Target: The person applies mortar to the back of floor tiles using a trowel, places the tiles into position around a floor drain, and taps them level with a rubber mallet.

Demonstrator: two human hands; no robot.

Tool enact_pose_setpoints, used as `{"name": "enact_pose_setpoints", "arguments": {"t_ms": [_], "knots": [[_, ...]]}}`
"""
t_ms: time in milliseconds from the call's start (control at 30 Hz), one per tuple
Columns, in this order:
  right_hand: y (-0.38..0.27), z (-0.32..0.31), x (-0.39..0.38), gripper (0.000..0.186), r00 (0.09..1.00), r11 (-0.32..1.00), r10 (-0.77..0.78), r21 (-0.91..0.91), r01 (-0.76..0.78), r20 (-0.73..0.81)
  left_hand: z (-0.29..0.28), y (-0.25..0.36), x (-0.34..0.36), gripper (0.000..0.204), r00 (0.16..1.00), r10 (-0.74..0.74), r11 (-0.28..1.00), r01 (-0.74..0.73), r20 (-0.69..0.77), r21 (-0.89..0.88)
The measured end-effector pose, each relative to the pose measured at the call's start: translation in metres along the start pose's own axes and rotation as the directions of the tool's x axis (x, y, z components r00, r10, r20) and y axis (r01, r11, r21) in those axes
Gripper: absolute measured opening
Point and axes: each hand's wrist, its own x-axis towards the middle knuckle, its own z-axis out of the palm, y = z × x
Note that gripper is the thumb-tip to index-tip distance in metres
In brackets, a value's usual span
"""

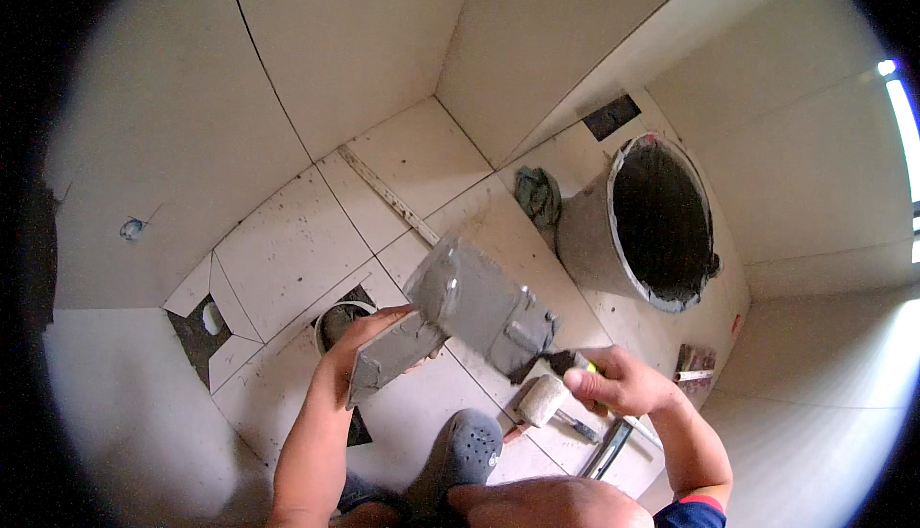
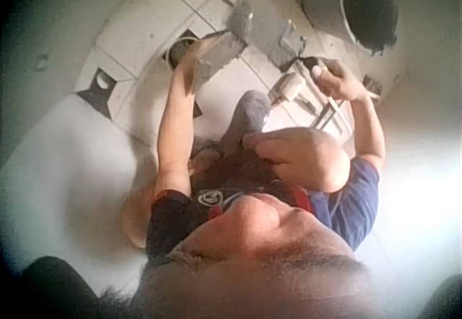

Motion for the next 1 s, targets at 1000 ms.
{"name": "enact_pose_setpoints", "arguments": {"t_ms": [1000], "knots": [[0.080, -0.103, -0.031, 0.021, 0.587, 0.212, -0.548, -0.778, -0.592, -0.596, -0.234, 0.089, -0.191, 0.059, 0.672, -0.265, 0.718, 0.616, -0.692, 0.324]]}}
